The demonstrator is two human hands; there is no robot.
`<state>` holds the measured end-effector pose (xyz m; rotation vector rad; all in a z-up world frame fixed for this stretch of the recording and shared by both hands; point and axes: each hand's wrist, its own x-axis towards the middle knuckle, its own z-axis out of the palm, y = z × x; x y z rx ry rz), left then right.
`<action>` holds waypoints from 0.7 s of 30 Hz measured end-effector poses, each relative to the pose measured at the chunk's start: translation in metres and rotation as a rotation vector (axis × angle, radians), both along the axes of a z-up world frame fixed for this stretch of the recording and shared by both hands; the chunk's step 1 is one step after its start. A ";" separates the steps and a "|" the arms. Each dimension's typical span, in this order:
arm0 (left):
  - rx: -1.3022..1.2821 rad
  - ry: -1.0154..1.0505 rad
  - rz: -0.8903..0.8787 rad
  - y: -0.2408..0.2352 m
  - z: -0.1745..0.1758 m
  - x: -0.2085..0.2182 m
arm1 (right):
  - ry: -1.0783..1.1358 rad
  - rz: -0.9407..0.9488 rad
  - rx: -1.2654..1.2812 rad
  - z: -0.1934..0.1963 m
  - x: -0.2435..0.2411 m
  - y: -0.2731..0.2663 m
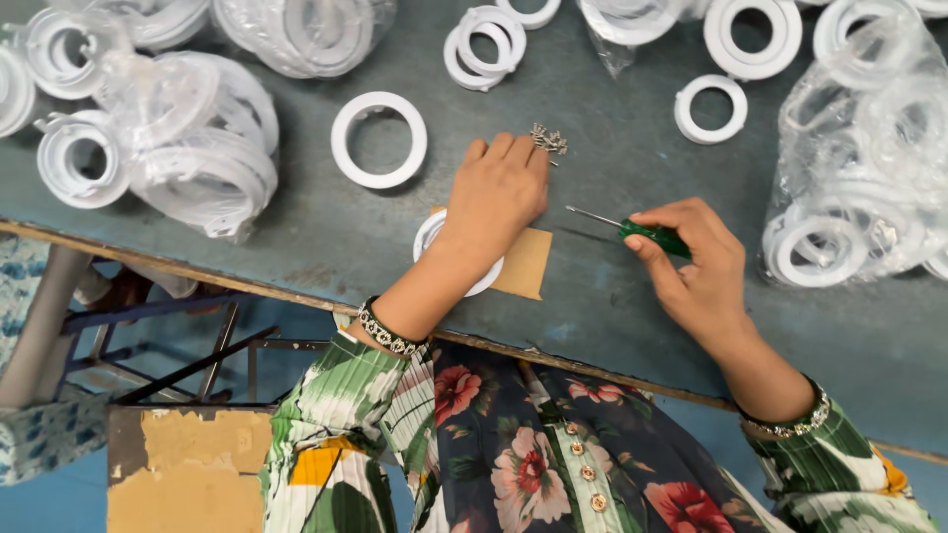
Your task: The person uses a screwdriver to fasten screws into a white circular plastic fixture component held over a small cardboard template on a workbench.
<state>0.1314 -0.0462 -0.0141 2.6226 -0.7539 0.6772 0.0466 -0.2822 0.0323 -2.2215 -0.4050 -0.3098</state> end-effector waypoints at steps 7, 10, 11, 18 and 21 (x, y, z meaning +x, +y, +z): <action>-0.916 0.739 -0.196 0.033 0.040 -0.046 | -0.122 -0.015 0.062 -0.009 0.000 -0.004; -1.024 0.835 -0.231 0.033 0.038 -0.055 | -0.139 0.001 0.066 -0.011 0.000 -0.003; -1.044 0.890 -0.229 0.033 0.036 -0.056 | -0.156 0.000 0.049 -0.011 0.000 -0.003; -1.076 0.974 -0.314 0.024 0.029 -0.059 | -0.123 0.016 0.054 -0.004 -0.003 -0.001; -1.046 0.962 -0.278 0.024 0.030 -0.059 | -0.143 0.019 0.024 -0.003 -0.002 -0.001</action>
